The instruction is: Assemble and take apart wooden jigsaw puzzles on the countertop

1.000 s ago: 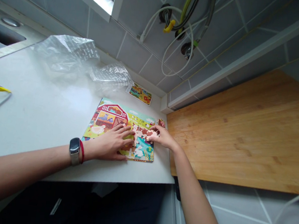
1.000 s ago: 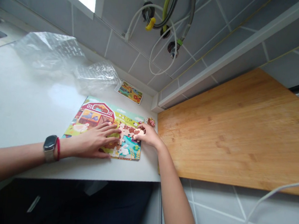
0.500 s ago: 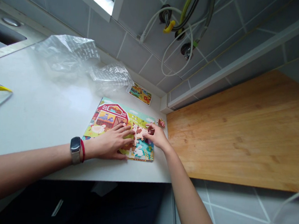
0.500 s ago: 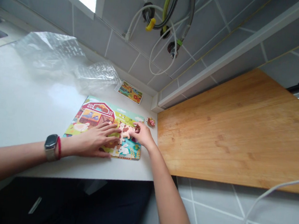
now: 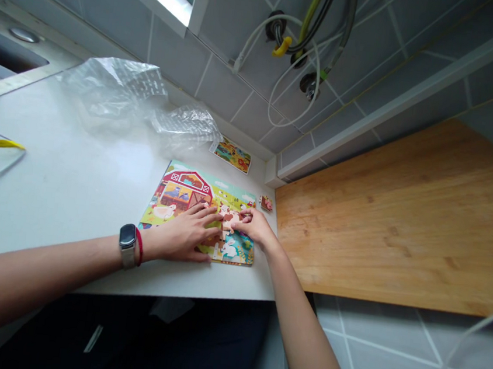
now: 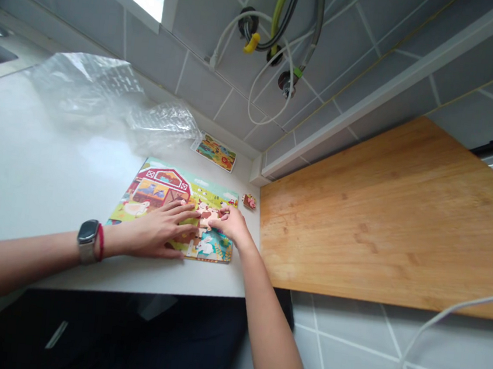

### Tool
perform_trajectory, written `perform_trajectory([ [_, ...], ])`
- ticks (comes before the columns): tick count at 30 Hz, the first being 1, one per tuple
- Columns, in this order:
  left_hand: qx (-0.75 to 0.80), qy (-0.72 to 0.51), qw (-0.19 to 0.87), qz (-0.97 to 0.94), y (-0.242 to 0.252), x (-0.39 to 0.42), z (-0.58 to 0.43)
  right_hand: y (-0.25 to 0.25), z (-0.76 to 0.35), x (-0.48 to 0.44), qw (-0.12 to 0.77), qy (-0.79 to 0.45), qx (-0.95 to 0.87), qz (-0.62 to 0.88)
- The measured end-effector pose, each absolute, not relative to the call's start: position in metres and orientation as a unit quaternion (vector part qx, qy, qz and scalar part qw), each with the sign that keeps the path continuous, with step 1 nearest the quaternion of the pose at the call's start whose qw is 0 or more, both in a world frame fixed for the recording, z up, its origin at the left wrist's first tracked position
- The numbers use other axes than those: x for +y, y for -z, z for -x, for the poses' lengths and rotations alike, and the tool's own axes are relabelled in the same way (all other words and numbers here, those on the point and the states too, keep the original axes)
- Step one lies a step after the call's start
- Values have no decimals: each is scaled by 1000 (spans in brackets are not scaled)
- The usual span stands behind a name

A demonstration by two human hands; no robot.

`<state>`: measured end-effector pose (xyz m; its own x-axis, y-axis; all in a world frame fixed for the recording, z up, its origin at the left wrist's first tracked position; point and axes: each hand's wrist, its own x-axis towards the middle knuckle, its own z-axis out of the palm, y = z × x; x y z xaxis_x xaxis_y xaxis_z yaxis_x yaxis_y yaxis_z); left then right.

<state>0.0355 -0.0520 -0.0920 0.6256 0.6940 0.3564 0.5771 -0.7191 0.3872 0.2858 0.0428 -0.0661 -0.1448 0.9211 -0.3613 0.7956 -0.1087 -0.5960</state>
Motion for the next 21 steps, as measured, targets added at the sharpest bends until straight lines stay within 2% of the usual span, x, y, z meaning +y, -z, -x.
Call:
perform_trajectory([
  [5,355,-248,116,-894,91,-53,-35,56,-279,41,71,-305,-684,658],
  [17,360,-243,110,-894,92,-52,-36,53,-270,44,69,-328,-641,690],
  [21,358,-236,113,-896,92,-52,-36,57,-276,46,94,-318,-655,679],
])
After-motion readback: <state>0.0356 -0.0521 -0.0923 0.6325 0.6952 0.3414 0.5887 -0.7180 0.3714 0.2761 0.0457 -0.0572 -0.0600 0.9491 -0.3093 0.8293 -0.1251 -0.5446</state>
